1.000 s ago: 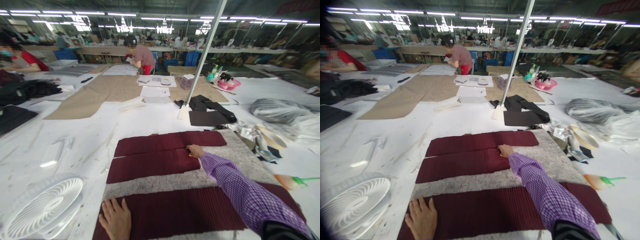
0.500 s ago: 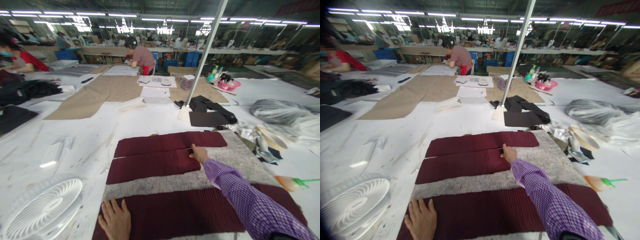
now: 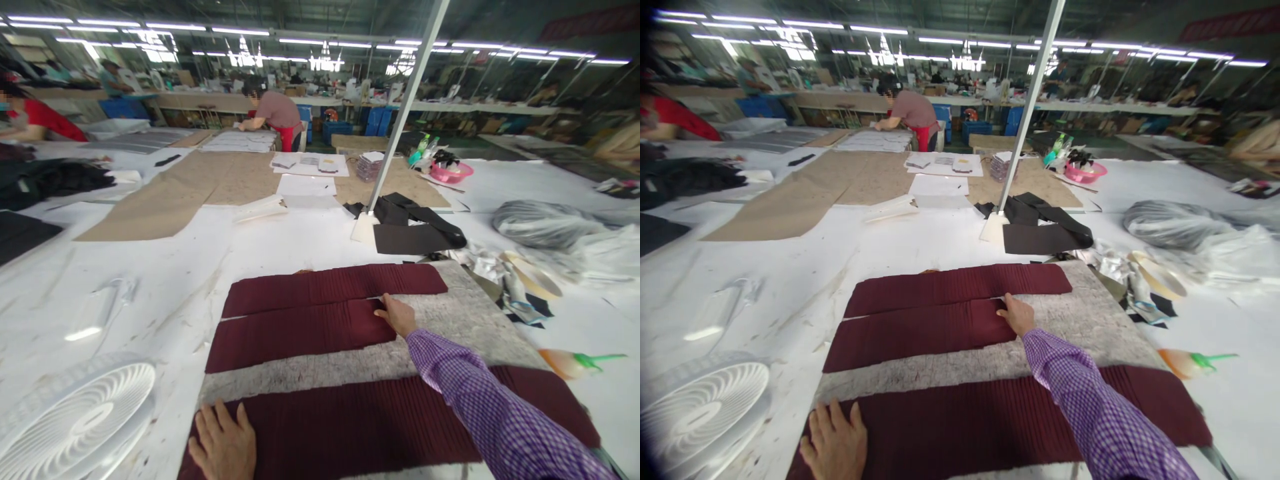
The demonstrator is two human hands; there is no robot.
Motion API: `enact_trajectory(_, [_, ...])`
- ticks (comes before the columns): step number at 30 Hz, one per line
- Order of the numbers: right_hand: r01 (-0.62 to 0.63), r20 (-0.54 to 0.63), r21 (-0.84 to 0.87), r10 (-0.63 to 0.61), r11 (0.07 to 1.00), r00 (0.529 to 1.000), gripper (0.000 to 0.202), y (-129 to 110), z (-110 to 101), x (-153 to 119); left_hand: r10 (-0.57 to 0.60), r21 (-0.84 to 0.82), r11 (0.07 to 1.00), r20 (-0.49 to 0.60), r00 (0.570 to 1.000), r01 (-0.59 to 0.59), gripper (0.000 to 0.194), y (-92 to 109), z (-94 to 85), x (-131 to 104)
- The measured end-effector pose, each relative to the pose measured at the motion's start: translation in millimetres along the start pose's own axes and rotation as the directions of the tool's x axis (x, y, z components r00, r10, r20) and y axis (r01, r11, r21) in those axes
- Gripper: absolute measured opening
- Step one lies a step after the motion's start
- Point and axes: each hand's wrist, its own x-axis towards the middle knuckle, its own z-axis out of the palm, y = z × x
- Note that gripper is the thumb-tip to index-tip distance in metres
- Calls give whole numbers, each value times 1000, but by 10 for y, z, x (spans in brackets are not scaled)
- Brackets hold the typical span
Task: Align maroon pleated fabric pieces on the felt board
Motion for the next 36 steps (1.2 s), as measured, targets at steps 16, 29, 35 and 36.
enact_trajectory(16, [67,91,28,-69,997,993,27,106,35,133,12,40,999,4,1000,-12,52,-2,6,-15])
enact_trajectory(29, [298,-253,-1,-288,955,923,43,-149,-10,63,0,3,1000,0,1000,0,52,9,0,-7])
enact_trajectory(35, [432,-307,22,-406,901,861,59,-623,472,48,0,24,1000,24,1000,0,53,14,-10,-6])
enact_trajectory(36, [431,-310,29,-402,902,862,61,-680,552,38,-2,27,1000,29,1000,1,54,14,-9,-6])
